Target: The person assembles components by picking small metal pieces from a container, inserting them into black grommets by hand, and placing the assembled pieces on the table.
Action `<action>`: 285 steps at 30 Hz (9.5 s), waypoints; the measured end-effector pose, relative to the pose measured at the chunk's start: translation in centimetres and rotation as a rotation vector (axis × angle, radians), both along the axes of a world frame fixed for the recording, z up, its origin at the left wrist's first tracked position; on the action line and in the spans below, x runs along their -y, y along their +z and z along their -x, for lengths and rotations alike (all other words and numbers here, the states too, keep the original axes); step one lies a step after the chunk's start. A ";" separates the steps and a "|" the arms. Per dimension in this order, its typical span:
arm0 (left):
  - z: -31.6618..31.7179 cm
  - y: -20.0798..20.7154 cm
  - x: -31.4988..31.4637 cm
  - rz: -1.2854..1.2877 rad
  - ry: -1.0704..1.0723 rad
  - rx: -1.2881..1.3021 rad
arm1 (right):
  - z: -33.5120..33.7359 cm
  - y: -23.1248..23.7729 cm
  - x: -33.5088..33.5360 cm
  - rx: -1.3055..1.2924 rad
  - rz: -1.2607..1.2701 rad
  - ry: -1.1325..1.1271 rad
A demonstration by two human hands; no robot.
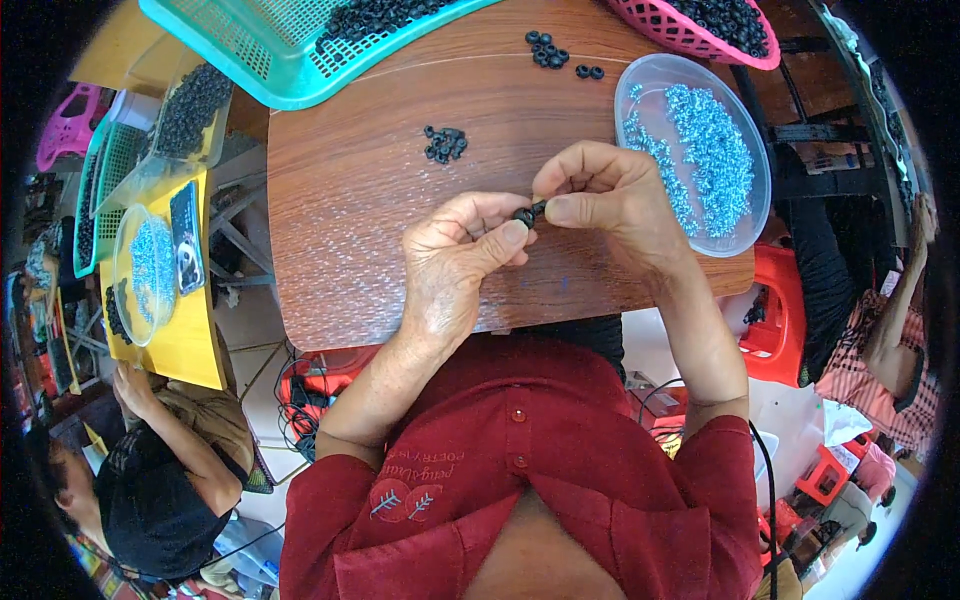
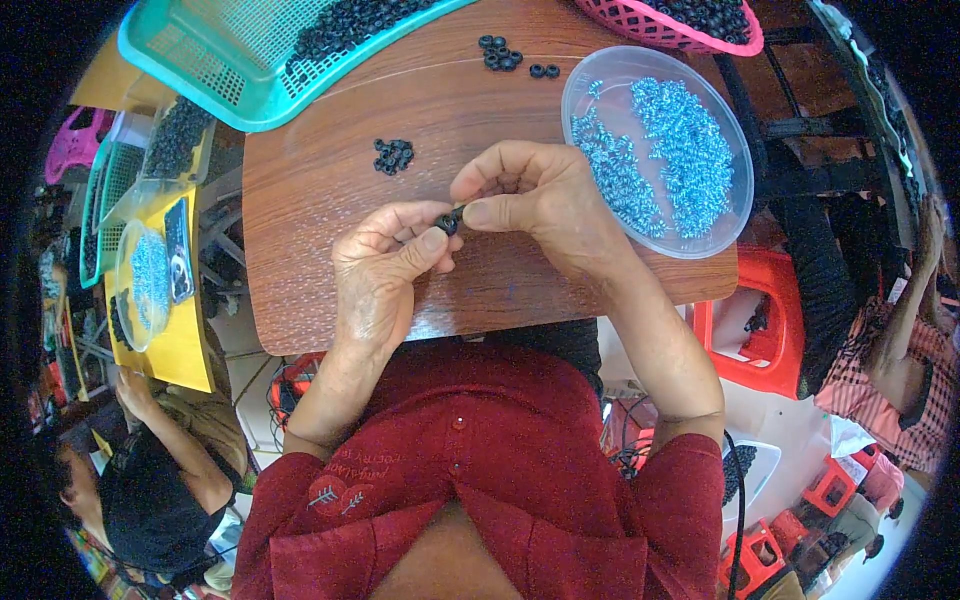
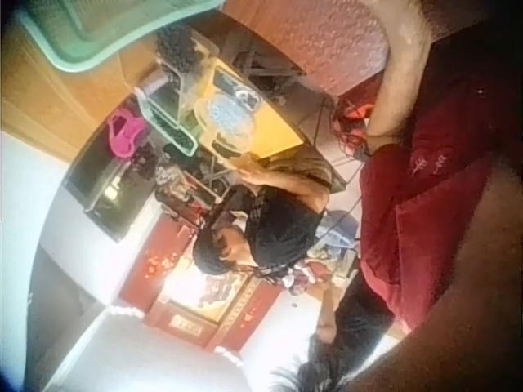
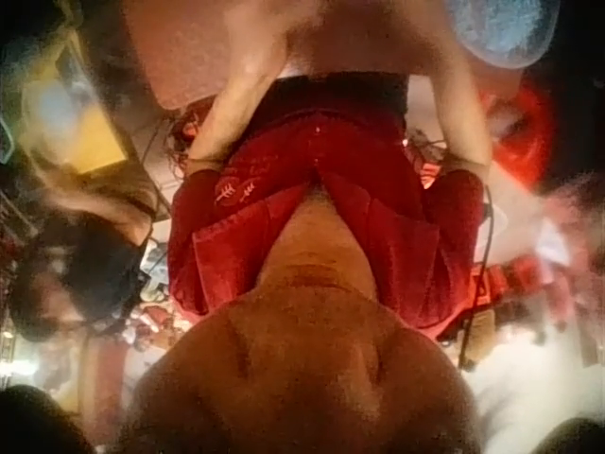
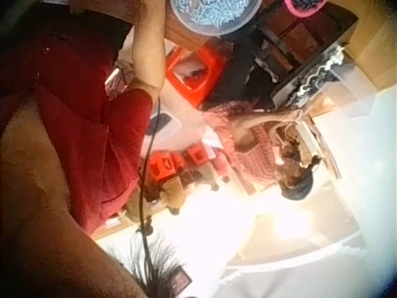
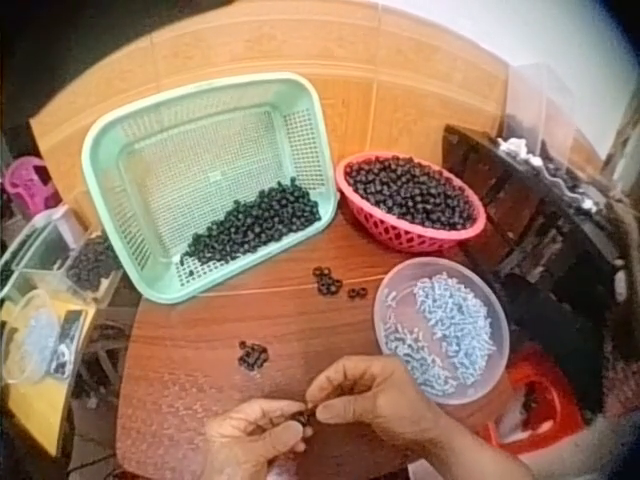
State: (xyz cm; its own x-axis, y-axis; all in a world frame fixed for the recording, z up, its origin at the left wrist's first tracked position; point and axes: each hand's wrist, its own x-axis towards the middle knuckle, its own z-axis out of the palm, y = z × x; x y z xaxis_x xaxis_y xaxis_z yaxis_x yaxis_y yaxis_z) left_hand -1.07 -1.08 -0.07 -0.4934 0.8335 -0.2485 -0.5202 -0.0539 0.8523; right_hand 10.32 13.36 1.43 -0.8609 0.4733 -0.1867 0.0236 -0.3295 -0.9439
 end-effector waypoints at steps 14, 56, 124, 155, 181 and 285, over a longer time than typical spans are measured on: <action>-0.2 -0.7 0.2 0.056 -0.011 -0.223 | 0.4 1.6 0.8 0.134 -0.542 0.059; 0.3 -0.5 -0.9 0.042 -0.007 0.199 | -0.2 0.1 3.0 -0.094 -1.203 -0.214; 0.2 1.0 -0.2 -0.012 -0.130 -0.005 | 0.8 -1.5 1.8 -0.365 -1.615 -0.136; 0.1 -0.7 -1.1 -0.002 -0.226 0.054 | 0.2 -2.3 1.5 -0.353 -1.421 -0.238; 1.2 -1.9 -2.2 0.092 -0.220 -0.005 | -0.1 7.9 -24.6 0.421 -1.756 -0.791; 0.7 -2.6 -2.2 -0.099 -0.300 0.317 | -6.2 -2.1 -13.4 0.469 -1.627 -0.266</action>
